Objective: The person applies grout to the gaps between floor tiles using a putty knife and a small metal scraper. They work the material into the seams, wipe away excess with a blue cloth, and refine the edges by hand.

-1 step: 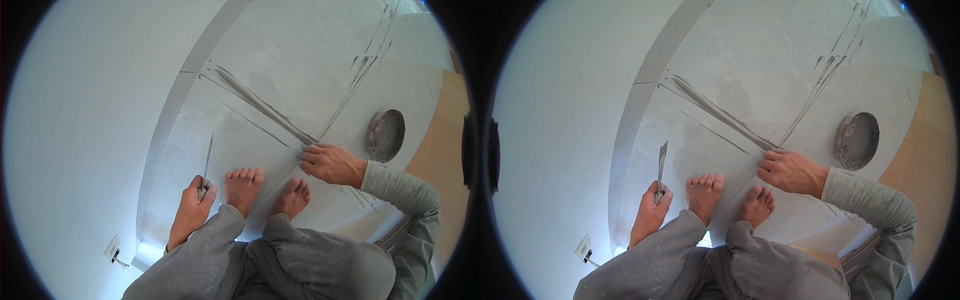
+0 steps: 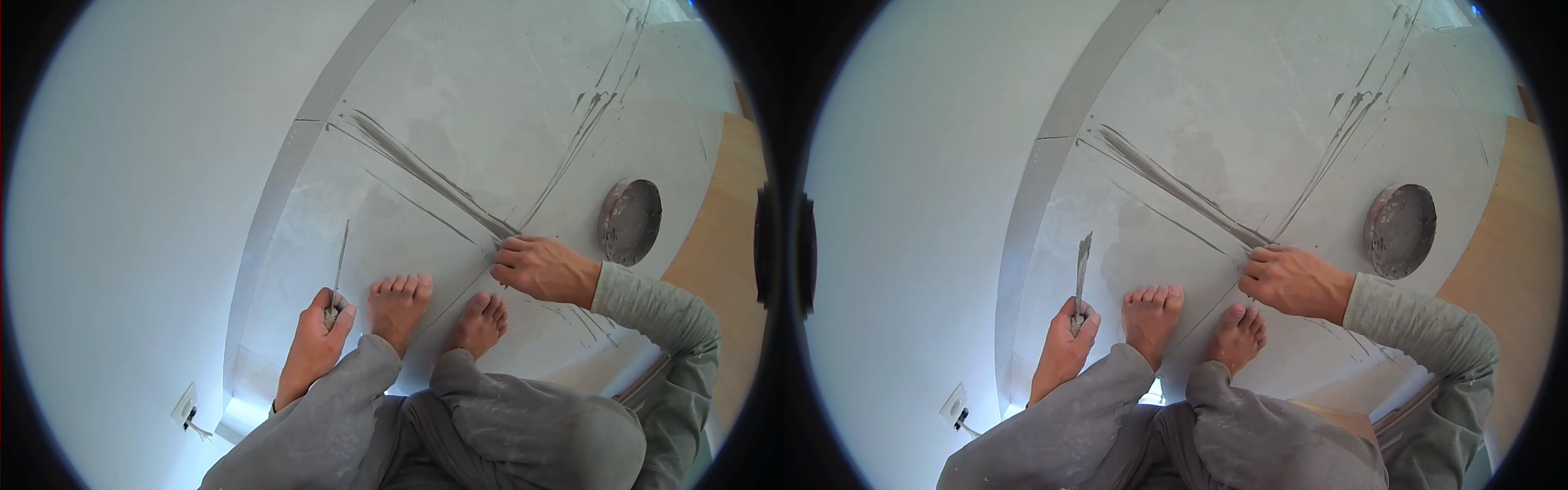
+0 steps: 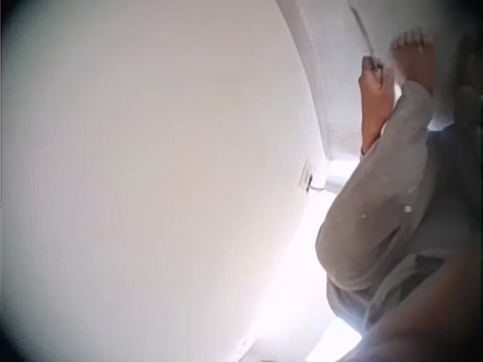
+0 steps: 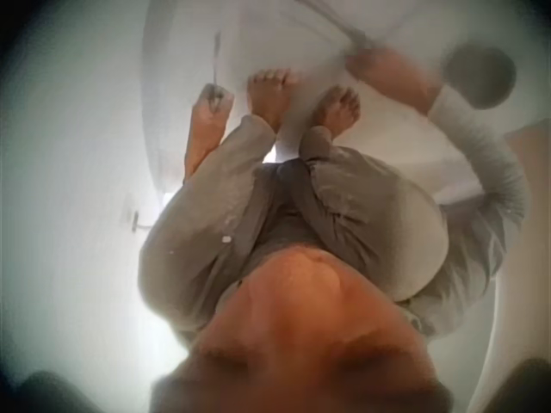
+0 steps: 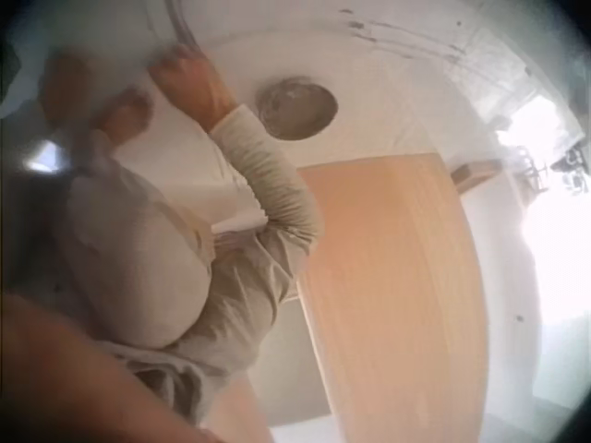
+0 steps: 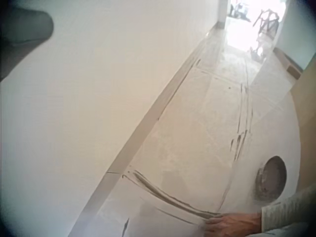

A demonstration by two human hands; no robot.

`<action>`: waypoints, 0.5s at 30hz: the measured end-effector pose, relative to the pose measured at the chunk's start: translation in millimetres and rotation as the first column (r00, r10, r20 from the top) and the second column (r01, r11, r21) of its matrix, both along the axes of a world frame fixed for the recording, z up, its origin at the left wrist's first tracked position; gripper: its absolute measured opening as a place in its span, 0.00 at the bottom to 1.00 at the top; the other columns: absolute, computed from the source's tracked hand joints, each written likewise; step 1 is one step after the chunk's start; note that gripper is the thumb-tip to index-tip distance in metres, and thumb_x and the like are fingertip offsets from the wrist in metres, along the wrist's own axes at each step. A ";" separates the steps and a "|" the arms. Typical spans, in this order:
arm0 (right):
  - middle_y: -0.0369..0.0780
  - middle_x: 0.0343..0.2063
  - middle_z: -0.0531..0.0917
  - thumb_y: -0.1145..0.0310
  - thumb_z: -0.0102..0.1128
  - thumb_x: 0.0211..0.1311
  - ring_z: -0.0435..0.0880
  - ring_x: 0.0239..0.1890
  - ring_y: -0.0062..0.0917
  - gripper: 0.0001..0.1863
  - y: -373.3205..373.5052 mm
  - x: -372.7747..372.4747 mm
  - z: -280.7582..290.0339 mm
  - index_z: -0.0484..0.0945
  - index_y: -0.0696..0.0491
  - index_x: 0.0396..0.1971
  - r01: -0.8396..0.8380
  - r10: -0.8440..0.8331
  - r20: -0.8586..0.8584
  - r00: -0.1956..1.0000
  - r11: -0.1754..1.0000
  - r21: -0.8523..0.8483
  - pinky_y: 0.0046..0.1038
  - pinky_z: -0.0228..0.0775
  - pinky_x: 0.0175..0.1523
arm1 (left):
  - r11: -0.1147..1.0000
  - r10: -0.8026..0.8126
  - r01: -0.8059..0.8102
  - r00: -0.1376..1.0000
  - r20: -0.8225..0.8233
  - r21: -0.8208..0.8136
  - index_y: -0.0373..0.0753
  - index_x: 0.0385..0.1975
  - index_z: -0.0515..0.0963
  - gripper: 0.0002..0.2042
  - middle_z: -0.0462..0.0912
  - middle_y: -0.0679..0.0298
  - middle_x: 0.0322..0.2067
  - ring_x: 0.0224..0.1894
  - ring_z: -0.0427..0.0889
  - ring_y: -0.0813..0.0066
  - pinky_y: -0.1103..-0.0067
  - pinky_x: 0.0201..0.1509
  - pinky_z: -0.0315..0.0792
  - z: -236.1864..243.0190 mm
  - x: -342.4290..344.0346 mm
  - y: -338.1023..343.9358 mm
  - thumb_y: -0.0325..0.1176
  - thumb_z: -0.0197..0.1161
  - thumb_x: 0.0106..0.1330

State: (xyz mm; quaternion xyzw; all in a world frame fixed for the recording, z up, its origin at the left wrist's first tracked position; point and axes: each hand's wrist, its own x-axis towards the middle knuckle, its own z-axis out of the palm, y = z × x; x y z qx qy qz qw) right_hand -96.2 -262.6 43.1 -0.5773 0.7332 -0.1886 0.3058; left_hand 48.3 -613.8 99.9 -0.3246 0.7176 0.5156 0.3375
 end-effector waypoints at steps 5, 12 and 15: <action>0.41 0.33 0.80 0.74 0.59 0.60 0.81 0.43 0.35 0.04 -99.2 -78.2 -18.5 0.75 0.56 0.33 0.152 -0.205 -0.106 0.973 0.915 -0.373 0.34 0.78 0.46 | 1.000 -0.010 0.011 1.000 -0.024 0.019 0.32 0.35 0.71 0.12 0.71 0.65 0.21 0.25 0.65 0.80 0.77 0.31 0.65 -3.4 -1.7 6.5 0.36 0.60 0.72; 0.40 0.36 0.84 0.73 0.59 0.65 0.82 0.49 0.34 0.06 -206.3 -153.5 -55.4 0.80 0.57 0.40 0.096 -0.240 -0.300 0.923 0.900 -0.425 0.33 0.81 0.51 | 1.000 0.002 -0.002 1.000 0.008 0.010 0.32 0.36 0.71 0.11 0.72 0.63 0.23 0.27 0.66 0.79 0.77 0.32 0.66 1.5 1.8 8.1 0.35 0.60 0.72; 0.40 0.37 0.85 0.73 0.59 0.66 0.82 0.51 0.33 0.08 -188.9 -149.8 -52.7 0.80 0.57 0.43 0.070 -0.161 -0.242 0.957 0.937 -0.343 0.33 0.82 0.53 | 1.000 0.026 -0.026 0.999 0.023 0.017 0.32 0.36 0.71 0.11 0.73 0.63 0.23 0.27 0.67 0.80 0.77 0.32 0.66 1.8 0.9 10.2 0.34 0.60 0.72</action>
